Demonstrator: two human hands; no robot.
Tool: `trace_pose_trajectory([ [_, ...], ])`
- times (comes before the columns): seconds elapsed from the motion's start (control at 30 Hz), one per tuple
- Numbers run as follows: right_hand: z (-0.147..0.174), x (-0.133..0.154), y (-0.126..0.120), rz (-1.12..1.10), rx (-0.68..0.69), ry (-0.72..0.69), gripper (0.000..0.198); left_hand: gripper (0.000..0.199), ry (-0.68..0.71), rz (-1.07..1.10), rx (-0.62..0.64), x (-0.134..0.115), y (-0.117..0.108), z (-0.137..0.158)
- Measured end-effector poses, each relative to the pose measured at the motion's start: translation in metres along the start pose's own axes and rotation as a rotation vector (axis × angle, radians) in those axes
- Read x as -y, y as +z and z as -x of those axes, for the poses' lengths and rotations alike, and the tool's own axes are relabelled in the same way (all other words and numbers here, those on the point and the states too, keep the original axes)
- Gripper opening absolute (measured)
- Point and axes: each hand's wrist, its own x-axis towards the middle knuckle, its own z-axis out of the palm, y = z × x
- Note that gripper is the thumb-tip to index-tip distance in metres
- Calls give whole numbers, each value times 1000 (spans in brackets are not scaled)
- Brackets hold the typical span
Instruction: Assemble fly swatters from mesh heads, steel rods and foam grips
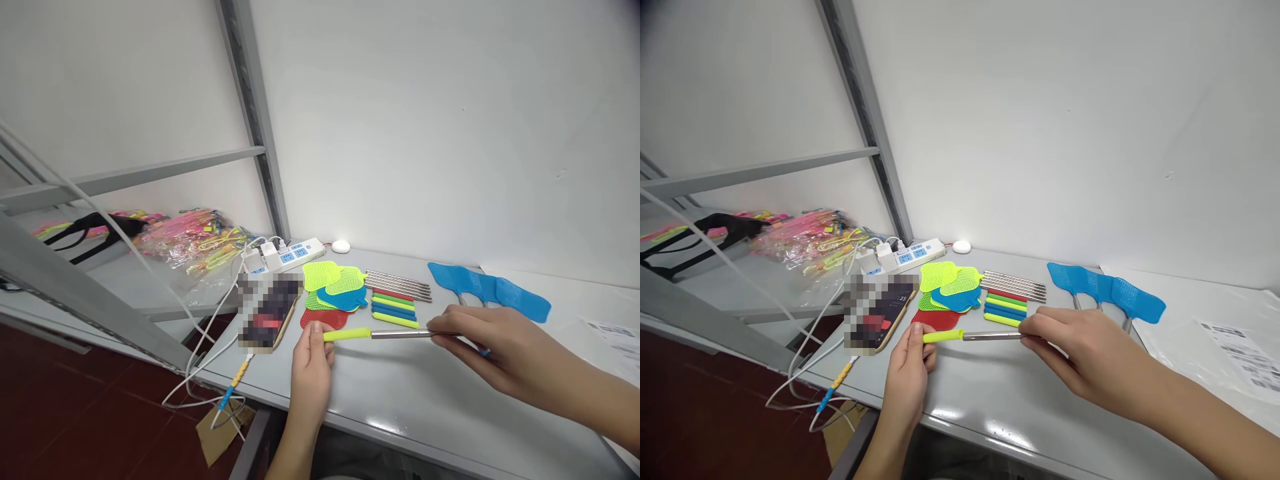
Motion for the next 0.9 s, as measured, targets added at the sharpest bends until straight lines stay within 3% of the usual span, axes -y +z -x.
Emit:
trace_pose_trajectory([
  [0.33,-4,1,-10,74,18,-2,15,46,39,-69,7,-2,0,4],
  [0.6,-6,2,-9,212,1,-82,17,44,57,-104,47,-3,0,6],
  [0.73,-8,8,2,227,-7,-115,18,43,60,-188,139,-10,10,17],
  [0.83,-10,13,10,200,24,-118,18,40,63,-288,287,-21,15,19],
  [0.9,-10,15,13,179,24,-107,18,41,66,-241,372,-30,14,12],
])
